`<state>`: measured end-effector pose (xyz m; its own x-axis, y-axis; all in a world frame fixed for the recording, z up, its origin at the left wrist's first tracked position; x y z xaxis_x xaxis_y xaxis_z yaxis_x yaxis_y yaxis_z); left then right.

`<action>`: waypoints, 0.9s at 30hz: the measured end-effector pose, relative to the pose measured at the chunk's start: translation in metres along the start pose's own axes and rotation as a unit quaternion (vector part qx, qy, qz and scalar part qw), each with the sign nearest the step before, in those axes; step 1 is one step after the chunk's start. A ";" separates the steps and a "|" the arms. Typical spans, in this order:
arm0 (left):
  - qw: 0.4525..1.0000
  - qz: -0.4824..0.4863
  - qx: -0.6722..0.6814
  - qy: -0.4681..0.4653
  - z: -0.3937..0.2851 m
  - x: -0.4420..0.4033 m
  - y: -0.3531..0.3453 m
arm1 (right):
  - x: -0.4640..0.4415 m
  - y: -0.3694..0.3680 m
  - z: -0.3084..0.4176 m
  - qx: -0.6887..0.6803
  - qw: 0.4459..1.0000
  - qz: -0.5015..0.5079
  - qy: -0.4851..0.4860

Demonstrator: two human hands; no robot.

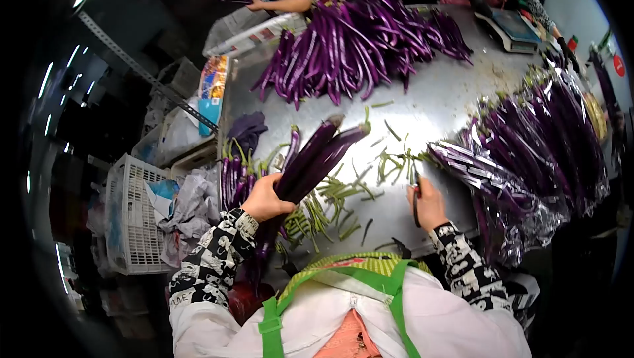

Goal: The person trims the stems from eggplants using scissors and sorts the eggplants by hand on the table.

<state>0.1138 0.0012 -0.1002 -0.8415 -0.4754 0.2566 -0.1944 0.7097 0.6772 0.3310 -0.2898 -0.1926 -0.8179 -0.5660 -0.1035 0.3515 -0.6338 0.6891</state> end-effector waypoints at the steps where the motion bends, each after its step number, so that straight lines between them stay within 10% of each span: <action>1: 0.994 0.009 0.111 0.021 -0.002 -0.001 0.000 | 0.001 0.002 -0.016 0.073 0.997 -0.030 -0.012; 8: 0.858 0.140 0.493 0.040 -0.033 -0.022 -0.001 | 0.008 -0.004 -0.069 0.394 0.897 0.197 -0.028; 12: 0.829 0.175 0.531 -0.006 -0.053 -0.036 -0.022 | -0.024 0.012 0.057 -0.130 0.979 0.142 0.066; 15: 0.815 0.197 0.545 0.001 -0.058 -0.047 -0.048 | -0.043 -0.010 0.114 -0.474 0.842 0.232 -0.112; 18: 0.815 0.208 0.541 0.001 -0.079 -0.041 -0.068 | -0.055 -0.044 0.155 -0.577 0.739 0.329 -0.112; 22: 0.815 0.221 0.536 -0.009 -0.074 -0.045 -0.078 | -0.058 -0.054 0.150 -0.613 0.741 0.264 -0.073; 27: 0.708 0.308 0.633 -0.064 -0.084 -0.042 -0.083 | -0.045 -0.049 0.155 -0.682 0.655 0.309 -0.103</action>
<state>0.2075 -0.0816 -0.1090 -0.9861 0.1195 0.1155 0.0007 0.6977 -0.7164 0.2799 -0.1517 -0.1111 -0.3212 -0.9428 0.0889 0.6098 -0.2777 -0.7423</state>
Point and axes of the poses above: each hand's wrist, its own x-axis away from the middle knuckle, its own y-axis out of the back of the hand, z = x × y, the point moved 7 cm from there along -x, towards the middle knuckle, and after that the axes turned 2 degrees about -x, right-handed, at the moved point
